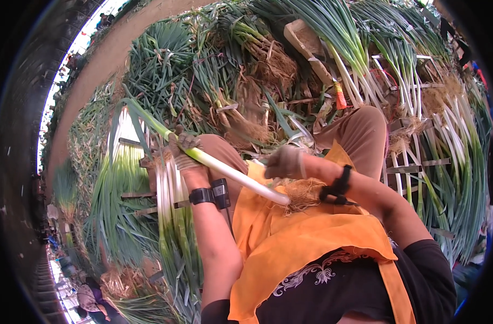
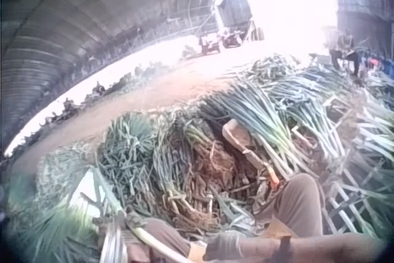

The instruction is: Peeling and cleaning leeks in a large agricultural processing shed.

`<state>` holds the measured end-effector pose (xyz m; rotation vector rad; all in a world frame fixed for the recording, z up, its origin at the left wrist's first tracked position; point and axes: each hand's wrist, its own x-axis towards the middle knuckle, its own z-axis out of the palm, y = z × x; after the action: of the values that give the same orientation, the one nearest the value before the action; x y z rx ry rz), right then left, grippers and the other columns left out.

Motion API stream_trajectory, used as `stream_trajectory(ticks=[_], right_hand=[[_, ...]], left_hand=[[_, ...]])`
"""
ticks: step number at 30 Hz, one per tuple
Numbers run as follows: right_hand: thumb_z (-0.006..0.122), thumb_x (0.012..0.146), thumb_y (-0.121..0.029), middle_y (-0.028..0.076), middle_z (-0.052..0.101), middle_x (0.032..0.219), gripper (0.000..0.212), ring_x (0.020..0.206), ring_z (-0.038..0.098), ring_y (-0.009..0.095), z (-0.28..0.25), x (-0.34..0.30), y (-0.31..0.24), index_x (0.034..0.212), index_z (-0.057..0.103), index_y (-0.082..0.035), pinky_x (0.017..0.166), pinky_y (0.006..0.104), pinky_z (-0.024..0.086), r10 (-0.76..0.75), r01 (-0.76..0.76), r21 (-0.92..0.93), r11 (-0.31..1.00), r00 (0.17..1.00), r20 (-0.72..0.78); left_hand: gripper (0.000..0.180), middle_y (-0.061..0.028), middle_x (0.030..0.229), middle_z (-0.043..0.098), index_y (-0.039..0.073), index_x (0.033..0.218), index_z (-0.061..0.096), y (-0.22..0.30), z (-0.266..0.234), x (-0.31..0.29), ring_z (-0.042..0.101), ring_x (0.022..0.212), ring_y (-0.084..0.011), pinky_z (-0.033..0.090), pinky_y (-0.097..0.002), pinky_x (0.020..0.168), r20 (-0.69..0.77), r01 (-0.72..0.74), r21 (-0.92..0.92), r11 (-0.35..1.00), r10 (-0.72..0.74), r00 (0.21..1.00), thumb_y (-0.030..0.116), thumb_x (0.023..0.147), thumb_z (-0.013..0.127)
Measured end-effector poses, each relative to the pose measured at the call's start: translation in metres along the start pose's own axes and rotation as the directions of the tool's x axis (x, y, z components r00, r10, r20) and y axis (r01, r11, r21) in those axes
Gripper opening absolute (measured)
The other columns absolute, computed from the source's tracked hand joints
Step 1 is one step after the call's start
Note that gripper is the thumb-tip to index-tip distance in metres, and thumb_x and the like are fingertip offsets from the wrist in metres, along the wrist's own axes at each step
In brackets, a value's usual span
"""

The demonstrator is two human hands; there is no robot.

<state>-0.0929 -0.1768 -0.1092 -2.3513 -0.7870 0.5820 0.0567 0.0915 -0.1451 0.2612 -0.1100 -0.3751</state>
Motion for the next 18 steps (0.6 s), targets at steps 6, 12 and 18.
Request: stream_trajectory(ticks=[6, 12, 18], right_hand=[[0.057, 0.075, -0.017, 0.011, 0.064, 0.089, 0.027, 0.079, 0.060, 0.030, 0.002, -0.108, 0.052, 0.102, 0.062, -0.015, 0.064, 0.0378, 0.047, 0.644, -0.606, -0.230, 0.762, 0.745, 0.173], [0.061, 0.070, -0.010, 0.015, 0.064, 0.091, 0.043, 0.075, 0.059, 0.021, 0.010, -0.077, 0.032, 0.113, 0.057, -0.009, 0.067, 0.0314, 0.047, 0.089, -0.029, 0.335, 0.942, 0.982, -0.165], [0.055, 0.079, -0.001, 0.002, 0.065, 0.084, 0.024, 0.069, 0.052, 0.008, 0.015, -0.069, 0.003, 0.102, 0.061, -0.001, 0.061, 0.0275, 0.045, -0.056, 0.004, 0.617, 0.787, 0.996, 0.065]], left_hand=[[0.040, 0.0018, 0.060, 0.047, -0.003, 0.107, 0.053, 0.007, 0.008, -0.006, 0.042, 0.050, -0.0085, 0.035, -0.0239, 0.052, 0.028, -0.029, 0.020, 0.999, 0.028, 0.999, 0.032, 0.088, 0.053], [0.035, 0.0007, 0.061, 0.042, -0.006, 0.103, 0.050, 0.004, 0.012, -0.009, 0.041, 0.052, -0.0087, 0.037, -0.0216, 0.049, 0.021, -0.096, -0.067, 0.993, 0.097, 0.995, 0.022, 0.085, 0.057], [0.040, 0.0014, 0.058, 0.047, 0.000, 0.104, 0.053, 0.017, -0.015, 0.002, 0.043, 0.048, -0.0090, 0.038, -0.0244, 0.050, -0.048, -0.054, -0.102, 0.993, 0.050, 0.998, 0.035, 0.086, 0.055]])
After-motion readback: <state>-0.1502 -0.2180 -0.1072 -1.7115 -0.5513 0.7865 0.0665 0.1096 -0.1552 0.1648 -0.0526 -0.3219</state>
